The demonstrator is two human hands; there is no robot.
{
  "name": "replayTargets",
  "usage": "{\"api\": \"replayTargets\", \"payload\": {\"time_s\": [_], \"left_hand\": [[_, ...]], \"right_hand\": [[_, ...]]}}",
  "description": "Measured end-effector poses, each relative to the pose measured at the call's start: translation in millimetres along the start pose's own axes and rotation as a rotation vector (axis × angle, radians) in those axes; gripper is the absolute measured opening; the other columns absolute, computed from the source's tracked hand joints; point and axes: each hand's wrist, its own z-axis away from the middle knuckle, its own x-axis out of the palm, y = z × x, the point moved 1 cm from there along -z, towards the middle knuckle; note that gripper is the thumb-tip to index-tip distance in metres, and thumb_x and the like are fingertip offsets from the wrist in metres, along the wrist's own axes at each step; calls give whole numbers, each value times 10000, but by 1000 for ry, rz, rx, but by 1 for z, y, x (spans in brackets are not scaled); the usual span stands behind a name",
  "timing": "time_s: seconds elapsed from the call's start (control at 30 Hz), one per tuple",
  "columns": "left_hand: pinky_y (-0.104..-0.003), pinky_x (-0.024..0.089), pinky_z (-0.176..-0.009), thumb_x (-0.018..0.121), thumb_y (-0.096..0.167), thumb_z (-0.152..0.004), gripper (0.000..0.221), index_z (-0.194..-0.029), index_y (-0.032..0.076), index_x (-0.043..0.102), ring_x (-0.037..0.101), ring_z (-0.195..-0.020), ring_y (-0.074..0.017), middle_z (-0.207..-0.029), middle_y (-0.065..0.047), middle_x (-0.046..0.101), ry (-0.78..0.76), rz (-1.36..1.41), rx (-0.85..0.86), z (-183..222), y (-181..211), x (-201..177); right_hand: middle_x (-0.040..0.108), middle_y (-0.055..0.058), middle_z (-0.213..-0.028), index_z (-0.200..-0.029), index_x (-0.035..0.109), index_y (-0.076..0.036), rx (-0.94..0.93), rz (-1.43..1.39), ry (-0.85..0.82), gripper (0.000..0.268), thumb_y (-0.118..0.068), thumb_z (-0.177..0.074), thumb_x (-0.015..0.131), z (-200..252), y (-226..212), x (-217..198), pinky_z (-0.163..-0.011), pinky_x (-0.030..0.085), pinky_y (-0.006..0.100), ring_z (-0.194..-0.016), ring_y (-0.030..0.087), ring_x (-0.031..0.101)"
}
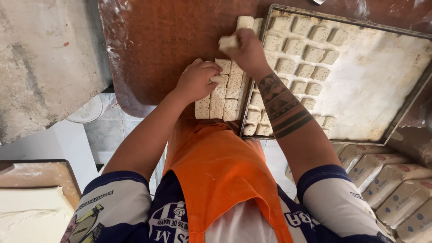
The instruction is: Cutting a sheet of dough into small squares and arranging them on a baking tray.
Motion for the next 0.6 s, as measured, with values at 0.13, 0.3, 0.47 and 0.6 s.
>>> {"api": "replayTargets", "payload": {"time_s": [0.13, 0.3, 0.47, 0.6], "left_hand": [[-435, 467, -858, 763, 232, -904, 229, -1102, 117, 757, 573, -1026, -295, -1142, -59, 675, 53, 96, -16, -10, 0, -3], [-574, 401, -1021, 707, 296, -949, 503, -1422, 153, 615, 625, -1133, -339, -1293, -132, 647, -159, -19, -127, -31, 22, -26], [-477, 516, -874, 701, 271, -956, 381, -1274, 61, 692, 537, -1042, -272, -1132, -80, 479, -57, -153, -69, -37, 17, -16], [-561, 470, -975, 715, 176, -914, 289, -1176, 116, 607, 451, -1239, -339, -1332, -92, 516, -140, -170, -50, -32, 30, -20]], "right_hand": [[609, 22, -941, -1297, 523, -39, 447, -529, 132, 344, -76, -976, 643, 31, -36, -44, -491, 443, 168, -610, 50, 490], [658, 66, -1056, -1174, 549, -66, 455, -500, 174, 230, -110, -958, 617, 94, -26, -62, -663, 551, 232, -818, 141, 620], [683, 25, -917, -1139, 612, -92, 594, -543, 416, 288, -124, -881, 739, 172, 23, -51, -613, 496, 258, -738, 112, 590], [662, 45, -920, -1101, 601, -80, 613, -594, 477, 272, -88, -848, 700, 227, 59, -52, -621, 511, 273, -773, 135, 591]]}}
